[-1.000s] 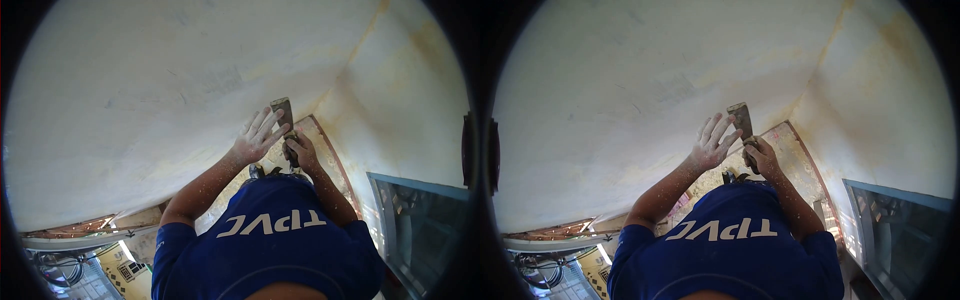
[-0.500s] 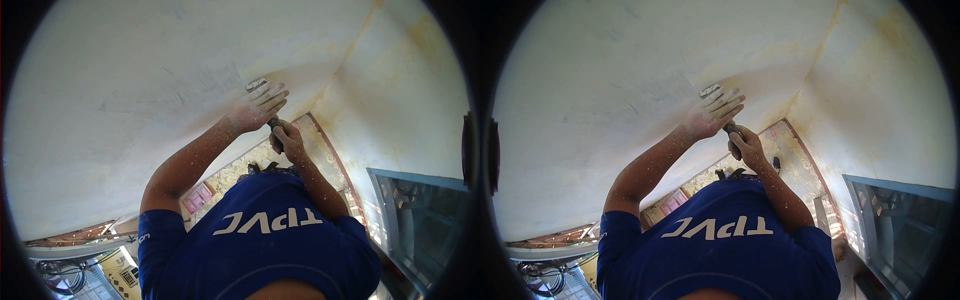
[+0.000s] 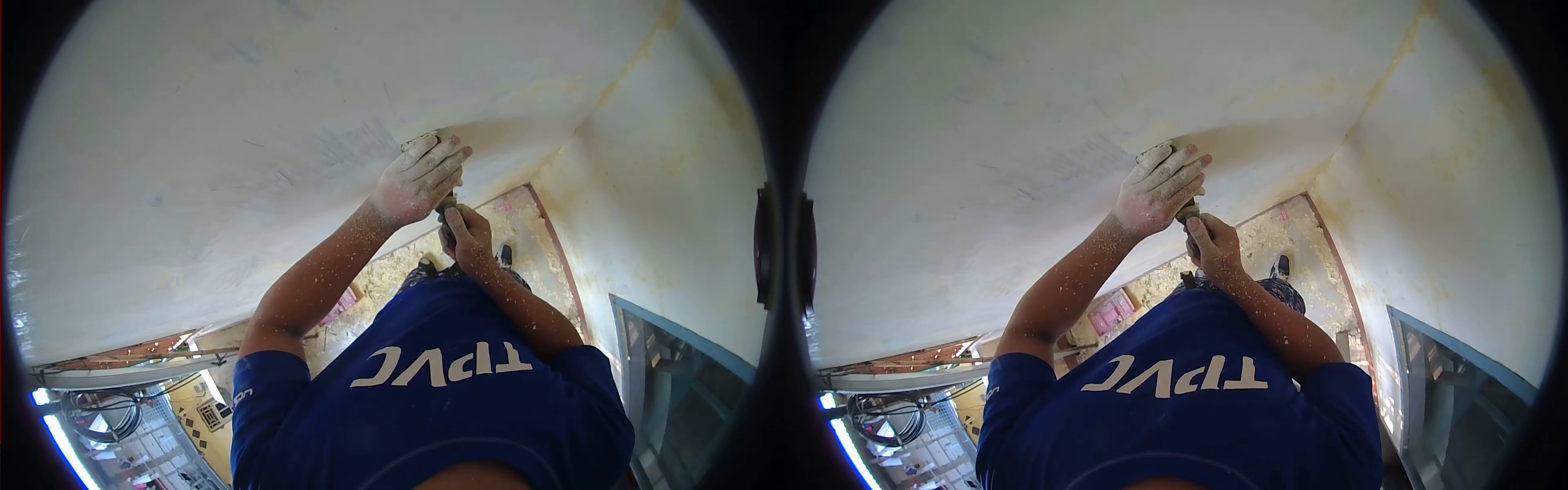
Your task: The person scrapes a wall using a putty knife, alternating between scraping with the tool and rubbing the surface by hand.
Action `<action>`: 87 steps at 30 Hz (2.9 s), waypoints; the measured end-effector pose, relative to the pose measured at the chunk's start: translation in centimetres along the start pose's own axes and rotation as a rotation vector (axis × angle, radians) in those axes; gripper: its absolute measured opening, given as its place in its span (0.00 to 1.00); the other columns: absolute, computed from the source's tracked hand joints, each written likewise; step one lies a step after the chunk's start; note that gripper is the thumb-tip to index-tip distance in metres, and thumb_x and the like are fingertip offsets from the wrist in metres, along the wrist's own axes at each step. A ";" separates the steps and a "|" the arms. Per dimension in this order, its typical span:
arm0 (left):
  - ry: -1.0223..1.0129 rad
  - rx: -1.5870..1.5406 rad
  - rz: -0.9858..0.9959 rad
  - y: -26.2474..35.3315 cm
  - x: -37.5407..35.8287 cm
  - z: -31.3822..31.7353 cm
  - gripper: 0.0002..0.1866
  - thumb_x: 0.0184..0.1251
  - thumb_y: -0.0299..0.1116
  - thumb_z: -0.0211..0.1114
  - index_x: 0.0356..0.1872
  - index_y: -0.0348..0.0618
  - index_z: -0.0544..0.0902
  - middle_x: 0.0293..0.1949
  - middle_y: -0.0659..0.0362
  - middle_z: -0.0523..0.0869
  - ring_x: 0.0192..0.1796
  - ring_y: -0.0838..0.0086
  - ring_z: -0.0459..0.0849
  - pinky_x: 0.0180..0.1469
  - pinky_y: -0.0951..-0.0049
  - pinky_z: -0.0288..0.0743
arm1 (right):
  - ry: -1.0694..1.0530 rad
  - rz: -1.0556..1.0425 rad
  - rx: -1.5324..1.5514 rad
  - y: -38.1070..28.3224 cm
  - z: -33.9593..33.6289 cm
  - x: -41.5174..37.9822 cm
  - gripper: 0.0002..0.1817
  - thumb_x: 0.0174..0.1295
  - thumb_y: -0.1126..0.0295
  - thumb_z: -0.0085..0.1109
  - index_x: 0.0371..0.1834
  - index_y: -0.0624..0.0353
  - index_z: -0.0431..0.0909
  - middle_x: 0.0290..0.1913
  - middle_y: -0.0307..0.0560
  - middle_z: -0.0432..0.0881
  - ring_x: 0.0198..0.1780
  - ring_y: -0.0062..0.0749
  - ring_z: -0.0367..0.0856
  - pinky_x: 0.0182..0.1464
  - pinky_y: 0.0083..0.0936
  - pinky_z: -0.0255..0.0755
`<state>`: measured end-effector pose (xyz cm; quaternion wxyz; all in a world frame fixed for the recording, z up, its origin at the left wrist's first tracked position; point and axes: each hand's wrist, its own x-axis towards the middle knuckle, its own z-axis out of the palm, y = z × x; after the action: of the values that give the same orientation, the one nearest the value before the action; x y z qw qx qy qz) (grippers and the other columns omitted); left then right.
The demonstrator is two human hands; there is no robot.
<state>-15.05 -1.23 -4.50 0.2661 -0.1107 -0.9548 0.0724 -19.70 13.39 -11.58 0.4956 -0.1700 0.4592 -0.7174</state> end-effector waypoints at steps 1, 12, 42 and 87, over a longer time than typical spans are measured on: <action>0.006 -0.017 -0.020 0.1 -0.3 0.1 0.09 0.52 0.33 0.64 0.34 0.44 0.80 0.54 0.59 0.79 0.61 0.65 0.73 0.61 0.60 0.67 | 0.008 0.006 0.021 0.2 0.2 -0.2 0.14 0.67 0.64 0.49 0.28 0.63 0.70 0.15 0.33 0.65 0.13 0.14 0.60 0.15 0.13 0.55; 0.019 -0.004 0.001 -0.3 -0.4 0.3 0.07 0.50 0.31 0.63 0.31 0.44 0.82 0.51 0.59 0.80 0.58 0.66 0.75 0.61 0.60 0.66 | 0.039 -0.014 -0.008 0.7 0.9 0.3 0.15 0.69 0.64 0.47 0.29 0.65 0.70 0.16 0.33 0.62 0.14 0.15 0.60 0.14 0.14 0.55; -0.047 -0.076 -0.023 0.1 -2.7 0.3 0.14 0.42 0.29 0.62 0.34 0.37 0.79 0.50 0.52 0.80 0.57 0.62 0.76 0.63 0.59 0.65 | 0.052 0.051 -0.010 2.4 2.1 -0.8 0.14 0.69 0.62 0.45 0.28 0.60 0.67 0.17 0.31 0.62 0.15 0.12 0.59 0.15 0.12 0.56; -0.084 -0.040 0.014 -1.0 0.6 -0.5 0.10 0.48 0.28 0.63 0.34 0.38 0.81 0.51 0.55 0.80 0.58 0.63 0.75 0.64 0.60 0.65 | 0.079 0.020 0.170 0.6 2.6 0.0 0.16 0.70 0.59 0.44 0.34 0.62 0.71 0.18 0.32 0.61 0.14 0.15 0.58 0.13 0.13 0.56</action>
<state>-15.43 -2.04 -3.57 0.2228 -0.1192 -0.9657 0.0598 -17.57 12.04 -10.68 0.4971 -0.0942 0.4173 -0.7549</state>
